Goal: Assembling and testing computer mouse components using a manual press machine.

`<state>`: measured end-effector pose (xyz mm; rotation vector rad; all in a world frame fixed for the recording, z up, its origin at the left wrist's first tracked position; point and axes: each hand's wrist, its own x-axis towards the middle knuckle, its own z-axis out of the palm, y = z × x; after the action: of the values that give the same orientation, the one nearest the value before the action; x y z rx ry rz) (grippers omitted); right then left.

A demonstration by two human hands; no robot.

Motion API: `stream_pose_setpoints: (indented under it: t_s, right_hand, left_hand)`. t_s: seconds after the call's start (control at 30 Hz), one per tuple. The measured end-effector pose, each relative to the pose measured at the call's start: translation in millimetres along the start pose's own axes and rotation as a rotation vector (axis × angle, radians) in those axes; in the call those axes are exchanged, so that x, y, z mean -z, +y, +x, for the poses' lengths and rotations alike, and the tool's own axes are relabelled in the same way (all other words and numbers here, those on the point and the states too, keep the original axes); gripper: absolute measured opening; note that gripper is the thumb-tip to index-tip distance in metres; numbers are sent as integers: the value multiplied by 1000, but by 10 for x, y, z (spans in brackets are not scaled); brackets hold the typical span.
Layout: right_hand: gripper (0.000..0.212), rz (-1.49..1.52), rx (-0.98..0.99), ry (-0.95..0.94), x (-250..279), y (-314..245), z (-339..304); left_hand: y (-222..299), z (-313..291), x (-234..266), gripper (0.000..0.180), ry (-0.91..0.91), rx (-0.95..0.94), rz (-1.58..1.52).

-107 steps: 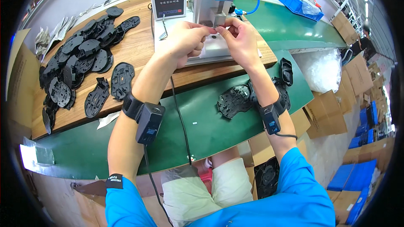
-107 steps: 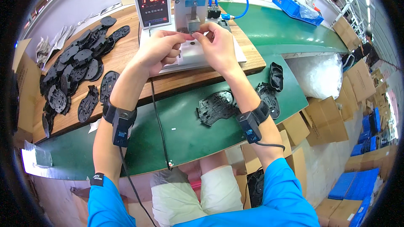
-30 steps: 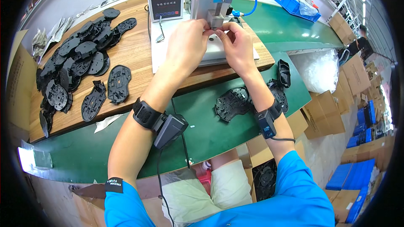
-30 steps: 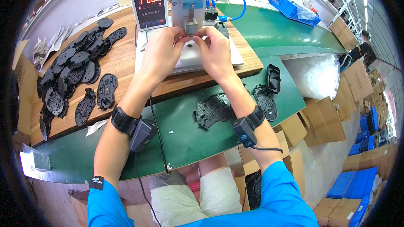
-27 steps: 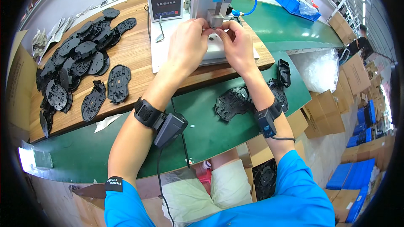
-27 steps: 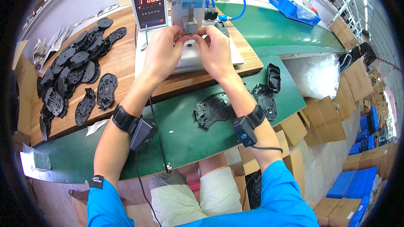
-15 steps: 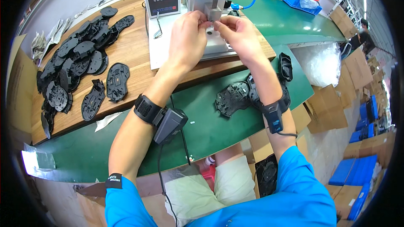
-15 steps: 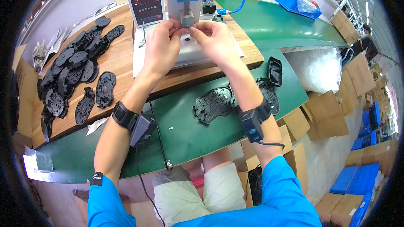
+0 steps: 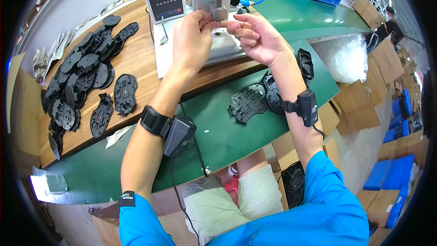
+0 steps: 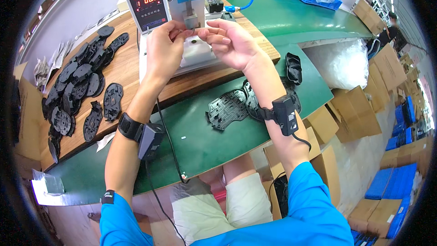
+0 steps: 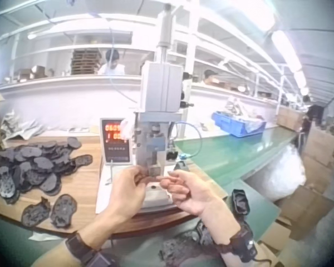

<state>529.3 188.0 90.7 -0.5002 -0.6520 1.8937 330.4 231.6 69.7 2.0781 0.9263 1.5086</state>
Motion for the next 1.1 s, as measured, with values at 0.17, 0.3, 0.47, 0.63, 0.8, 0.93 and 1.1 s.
stream_pose_setpoints:
  t_s: [0.17,0.3,0.47,0.63,0.8,0.93,1.1]
  right_hand:
    - [36,7,-9,-33,11,11,-12]
    - [39,-15,3,-23,32,-2,-4]
    - [39,85,-59,-40,78,-40,2]
    - [48,-34,16,109,3,-21,-30]
    - [39,-659,258,266,-48,82,-37]
    - [40,-1280,581,364,-53,223,38]
    - [33,-1576,541,324,-27,236,-17]
  left_hand:
    - [132,2,68,13,-42,110,9]
    - [124,4,71,12,-22,123,-66]
    - [105,18,72,12,-30,158,-71]
    - [120,14,75,12,-26,172,-71]
    - [127,25,93,12,-45,153,-1]
    - [138,31,90,12,-46,172,-31]
    - [156,38,130,13,-85,228,-53]
